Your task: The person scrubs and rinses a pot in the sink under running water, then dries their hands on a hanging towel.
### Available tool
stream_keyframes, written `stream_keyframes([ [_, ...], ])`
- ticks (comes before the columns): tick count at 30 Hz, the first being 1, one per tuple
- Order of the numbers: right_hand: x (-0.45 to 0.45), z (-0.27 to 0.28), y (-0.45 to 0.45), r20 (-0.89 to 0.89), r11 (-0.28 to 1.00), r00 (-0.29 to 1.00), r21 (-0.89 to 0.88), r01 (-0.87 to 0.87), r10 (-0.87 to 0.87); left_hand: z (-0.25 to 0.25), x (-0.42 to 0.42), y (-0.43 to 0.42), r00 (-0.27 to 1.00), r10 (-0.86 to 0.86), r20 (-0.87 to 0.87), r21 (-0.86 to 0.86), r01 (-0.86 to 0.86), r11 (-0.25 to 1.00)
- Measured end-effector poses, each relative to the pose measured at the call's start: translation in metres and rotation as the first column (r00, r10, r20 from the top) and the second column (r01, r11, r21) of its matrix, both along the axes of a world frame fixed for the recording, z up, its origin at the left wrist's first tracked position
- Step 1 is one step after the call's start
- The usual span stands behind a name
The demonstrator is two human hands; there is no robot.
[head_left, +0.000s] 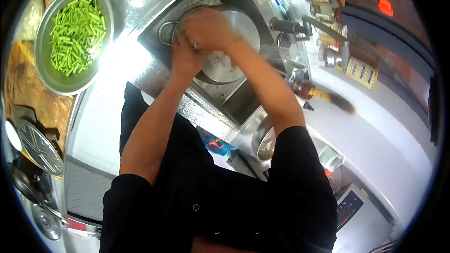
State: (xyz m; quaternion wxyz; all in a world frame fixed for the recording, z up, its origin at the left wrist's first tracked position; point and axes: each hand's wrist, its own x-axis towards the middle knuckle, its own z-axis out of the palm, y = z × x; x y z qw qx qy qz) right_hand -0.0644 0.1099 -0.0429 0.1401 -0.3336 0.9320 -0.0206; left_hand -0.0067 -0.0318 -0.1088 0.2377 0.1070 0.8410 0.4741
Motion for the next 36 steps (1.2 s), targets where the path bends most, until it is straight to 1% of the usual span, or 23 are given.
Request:
stream_keyframes([
  [1, 0.000, -0.015, 0.027, 0.007, 1.000, 1.000, 0.007, -0.029, 0.029, 0.008, 0.004, 0.003, 0.959, 0.194, 0.206, 0.013, -0.201, 0.979],
  [2, -0.001, -0.044, 0.068, -0.042, 0.906, 0.910, -0.128, 0.404, -0.412, 0.007, 0.007, 0.007, 0.951, 0.220, 0.218, 0.016, -0.229, 0.973],
  [3, -0.003, -0.061, 0.088, -0.027, 0.615, 0.631, -0.265, 0.743, -0.775, 0.006, 0.011, 0.009, 0.949, 0.246, 0.199, 0.021, -0.255, 0.967],
  [4, -0.004, -0.051, 0.071, -0.030, 0.631, 0.647, -0.258, 0.732, -0.762, 0.002, 0.010, 0.011, 0.948, 0.270, 0.171, 0.028, -0.278, 0.960],
  [6, 0.005, -0.034, 0.032, -0.327, 0.900, 0.862, 0.066, 0.430, -0.388, -0.004, 0.009, 0.013, 0.946, 0.270, 0.181, 0.058, -0.284, 0.957],
  [7, 0.002, -0.038, 0.024, -0.326, 0.906, 0.870, 0.082, 0.415, -0.369, -0.010, 0.014, 0.016, 0.948, 0.256, 0.190, 0.075, -0.274, 0.959],
  [9, 0.010, -0.044, 0.003, -0.282, 0.975, 0.944, -0.185, 0.122, -0.171, -0.016, 0.020, 0.015, 0.952, 0.239, 0.191, 0.178, -0.273, 0.945],
  [10, -0.006, -0.016, 0.006, -0.010, 0.851, 0.977, 0.489, 0.192, -0.215, -0.005, 0.018, 0.016, 0.946, 0.264, 0.188, 0.110, -0.287, 0.951],
  [11, -0.010, -0.033, 0.056, -0.054, 0.919, 0.943, 0.213, 0.332, -0.328, 0.000, 0.013, 0.016, 0.940, 0.289, 0.182, 0.042, -0.301, 0.953],
  [12, -0.017, -0.027, 0.066, 0.043, 0.768, 0.768, -0.020, 0.641, -0.639, -0.002, 0.016, 0.014, 0.936, 0.296, 0.189, 0.039, -0.308, 0.951],
  [13, -0.008, -0.027, 0.067, 0.041, 0.678, 0.684, -0.092, 0.729, -0.729, -0.002, 0.020, 0.015, 0.939, 0.307, 0.157, 0.034, -0.315, 0.948],
  [15, 0.017, -0.026, 0.041, -0.170, 0.839, 0.821, -0.120, 0.532, -0.545, -0.015, 0.014, 0.027, 0.936, 0.334, 0.112, 0.055, -0.341, 0.938],
  [17, 0.021, -0.030, 0.024, -0.144, 0.905, 0.899, -0.172, 0.388, -0.413, -0.034, 0.029, 0.029, 0.960, 0.273, 0.055, 0.077, -0.277, 0.958],
  [19, 0.011, -0.048, 0.058, -0.184, 0.921, 0.903, -0.072, 0.382, -0.389, 0.001, 0.022, 0.020, 0.934, 0.292, 0.207, 0.084, -0.314, 0.946],
  [20, 0.010, -0.055, 0.089, 0.035, 0.738, 0.738, -0.014, 0.675, -0.674, 0.005, 0.016, 0.020, 0.934, 0.282, 0.220, 0.048, -0.299, 0.953],
  [21, 0.001, -0.053, 0.105, 0.352, 0.271, 0.261, -0.023, 0.962, -0.899, 0.005, 0.012, 0.021, 0.934, 0.263, 0.241, 0.014, -0.275, 0.961],
  [23, 0.009, -0.044, 0.066, -0.066, 0.788, 0.790, 0.058, 0.612, -0.609, -0.011, 0.020, 0.028, 0.938, 0.269, 0.217, 0.032, -0.282, 0.959],
  [27, 0.010, -0.023, -0.005, 0.102, 0.847, 0.854, 0.234, 0.478, -0.510, -0.025, 0.020, 0.023, 0.962, 0.196, 0.192, 0.248, -0.241, 0.939],
  [29, 0.013, -0.029, 0.045, 0.084, 0.566, 0.586, -0.181, 0.805, -0.806, -0.007, 0.012, 0.024, 0.960, 0.167, 0.226, 0.058, -0.184, 0.981],
  [31, 0.038, -0.031, 0.103, 0.255, 0.158, 0.185, -0.122, 0.980, -0.949, -0.006, 0.014, 0.024, 0.967, 0.144, 0.211, 0.028, -0.153, 0.988],
  [33, 0.080, -0.035, 0.143, 0.272, -0.019, 0.004, -0.081, 0.997, -0.962, -0.006, 0.005, 0.024, 0.964, 0.106, 0.244, 0.059, -0.124, 0.991],
  [35, 0.143, -0.068, 0.165, 0.168, 0.029, 0.088, -0.327, 0.945, -0.982, -0.018, -0.006, 0.027, 0.984, 0.041, 0.171, 0.062, -0.053, 0.997],
  [36, 0.167, -0.093, 0.184, 0.392, -0.376, -0.266, -0.239, 0.895, -0.881, -0.024, -0.014, 0.030, 0.994, -0.002, 0.112, 0.069, -0.006, 0.998],
])
